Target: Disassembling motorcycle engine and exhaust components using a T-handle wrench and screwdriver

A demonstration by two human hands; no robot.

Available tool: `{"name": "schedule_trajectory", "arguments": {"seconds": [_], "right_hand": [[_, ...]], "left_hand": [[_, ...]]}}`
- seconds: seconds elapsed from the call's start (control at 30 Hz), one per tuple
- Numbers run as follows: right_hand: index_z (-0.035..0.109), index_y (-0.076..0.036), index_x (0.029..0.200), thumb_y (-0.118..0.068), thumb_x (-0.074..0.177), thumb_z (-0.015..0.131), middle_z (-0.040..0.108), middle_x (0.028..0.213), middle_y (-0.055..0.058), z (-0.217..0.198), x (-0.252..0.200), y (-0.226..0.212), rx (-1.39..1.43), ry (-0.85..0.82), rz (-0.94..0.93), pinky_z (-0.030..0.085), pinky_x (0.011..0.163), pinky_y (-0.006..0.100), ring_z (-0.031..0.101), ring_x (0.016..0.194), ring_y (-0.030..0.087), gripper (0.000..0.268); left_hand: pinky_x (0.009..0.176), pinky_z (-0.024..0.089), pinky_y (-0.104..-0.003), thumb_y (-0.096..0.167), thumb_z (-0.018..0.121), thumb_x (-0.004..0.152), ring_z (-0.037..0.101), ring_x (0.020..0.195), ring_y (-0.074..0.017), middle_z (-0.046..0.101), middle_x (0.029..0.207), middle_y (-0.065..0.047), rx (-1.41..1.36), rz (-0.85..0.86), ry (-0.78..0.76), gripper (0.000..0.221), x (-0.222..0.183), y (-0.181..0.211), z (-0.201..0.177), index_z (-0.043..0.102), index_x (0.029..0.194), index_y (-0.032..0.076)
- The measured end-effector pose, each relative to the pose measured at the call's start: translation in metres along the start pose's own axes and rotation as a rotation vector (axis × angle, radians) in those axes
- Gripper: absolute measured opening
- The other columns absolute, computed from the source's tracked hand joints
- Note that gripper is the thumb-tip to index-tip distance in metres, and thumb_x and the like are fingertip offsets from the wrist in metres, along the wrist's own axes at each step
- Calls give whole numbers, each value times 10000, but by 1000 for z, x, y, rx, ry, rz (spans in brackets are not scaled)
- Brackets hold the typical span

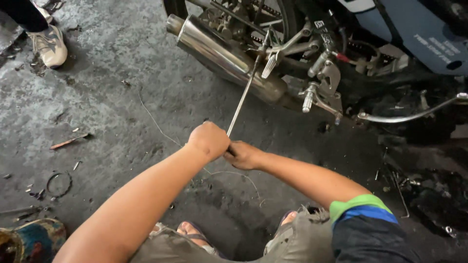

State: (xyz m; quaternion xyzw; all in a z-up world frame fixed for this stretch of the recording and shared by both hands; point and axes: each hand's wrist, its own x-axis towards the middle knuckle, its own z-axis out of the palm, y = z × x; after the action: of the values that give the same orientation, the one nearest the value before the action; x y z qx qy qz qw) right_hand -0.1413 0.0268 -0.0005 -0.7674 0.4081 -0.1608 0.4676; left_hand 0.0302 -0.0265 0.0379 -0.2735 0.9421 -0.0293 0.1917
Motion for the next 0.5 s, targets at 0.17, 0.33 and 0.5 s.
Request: {"name": "schedule_trajectory", "arguments": {"seconds": [0.17,0.33,0.5], "right_hand": [[537,58,992,-296,1018,481,656,922,391,-14,0,-17,2,-74,37,500,756,711,640,934,602,359],[562,26,958,-301,1046,395,662,887,360,-12,12,-15,-39,-62,109,519,702,662,661,893,574,378],[601,21,935,-358,1043,372,698,902,320,-29,21,-28,-97,-76,300,568,780,577,704,940,486,456]], "left_hand": [[633,605,-447,89,622,870,780,766,-273,779,757,-40,-147,3,-95,209,-10,-15,-19,799,770,137],[664,606,-439,105,636,855,770,747,-286,780,760,-59,-150,24,-123,179,2,-24,-3,777,746,126],[744,619,-452,292,644,867,790,874,-293,806,862,-101,-321,0,-153,224,-4,-43,-9,799,840,133]]}}
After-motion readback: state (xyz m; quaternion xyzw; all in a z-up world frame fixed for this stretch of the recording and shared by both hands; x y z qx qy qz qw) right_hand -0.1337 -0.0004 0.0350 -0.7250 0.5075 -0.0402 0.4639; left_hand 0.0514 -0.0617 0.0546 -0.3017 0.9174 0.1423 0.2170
